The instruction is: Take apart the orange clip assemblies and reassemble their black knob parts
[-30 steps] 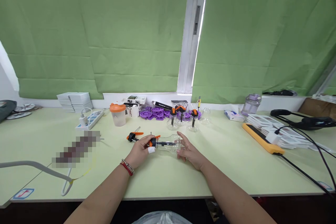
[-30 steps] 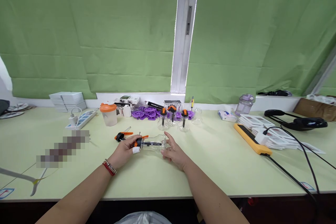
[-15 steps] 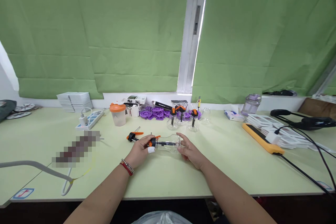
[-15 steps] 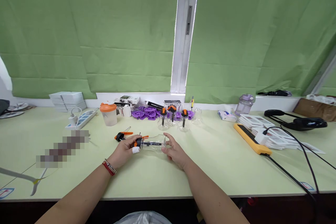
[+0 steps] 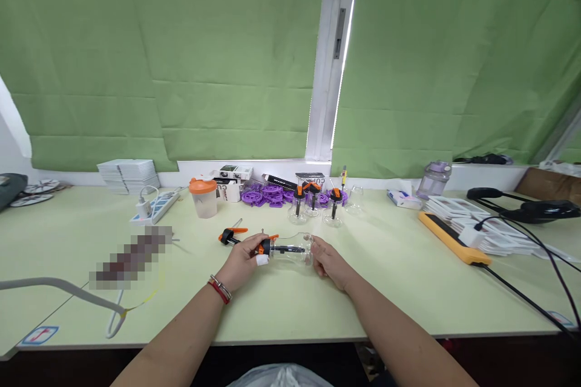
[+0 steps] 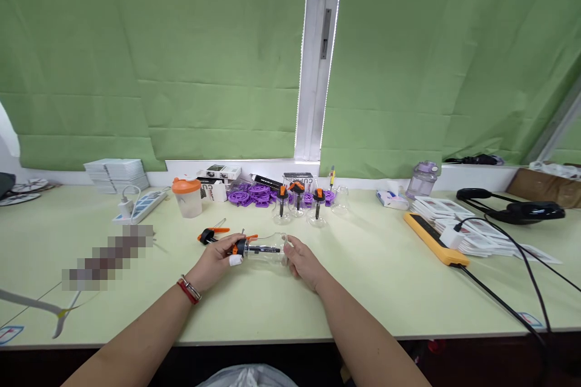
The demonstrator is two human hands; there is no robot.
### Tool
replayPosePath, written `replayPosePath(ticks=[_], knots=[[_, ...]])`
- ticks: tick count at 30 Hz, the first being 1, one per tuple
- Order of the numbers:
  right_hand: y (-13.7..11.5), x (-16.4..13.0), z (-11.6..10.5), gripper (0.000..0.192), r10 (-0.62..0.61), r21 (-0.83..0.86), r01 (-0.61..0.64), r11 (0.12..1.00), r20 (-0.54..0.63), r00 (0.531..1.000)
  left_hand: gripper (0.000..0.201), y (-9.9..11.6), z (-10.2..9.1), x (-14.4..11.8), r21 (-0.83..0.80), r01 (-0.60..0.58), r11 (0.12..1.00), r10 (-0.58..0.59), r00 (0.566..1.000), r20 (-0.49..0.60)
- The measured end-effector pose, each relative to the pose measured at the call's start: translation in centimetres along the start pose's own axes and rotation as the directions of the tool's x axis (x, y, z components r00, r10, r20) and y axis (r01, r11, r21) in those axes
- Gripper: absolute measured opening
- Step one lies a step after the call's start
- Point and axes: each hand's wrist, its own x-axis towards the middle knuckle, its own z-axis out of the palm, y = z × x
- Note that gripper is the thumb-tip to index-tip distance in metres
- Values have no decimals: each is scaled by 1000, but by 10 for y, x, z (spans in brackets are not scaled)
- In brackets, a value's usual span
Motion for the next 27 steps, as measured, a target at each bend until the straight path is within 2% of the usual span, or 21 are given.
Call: replayPosePath(ticks=[5, 9, 15, 20, 27], knots=[[5, 2, 0, 63, 10, 10, -9, 1000, -10, 1000, 46, 3, 0, 0, -8, 17, 1000, -17, 1000, -3], [4, 0, -2, 66, 3, 38, -5, 999, 40, 999, 48, 1, 0, 0, -9, 15, 1000, -15, 1000, -13], [0, -5, -2, 77, -9, 74, 5, 997, 50, 999, 47, 1, 0, 1, -18, 5, 1000, -5, 1000, 1], [2, -3, -2, 67, -10, 71, 8, 997, 34, 999, 46, -1, 0, 0, -10, 4, 1000, -4, 1000, 14], [3, -1, -2, 63, -3, 86, 1, 996, 19, 1000, 45, -3, 0, 0, 20, 22, 1000, -22, 1000, 2]])
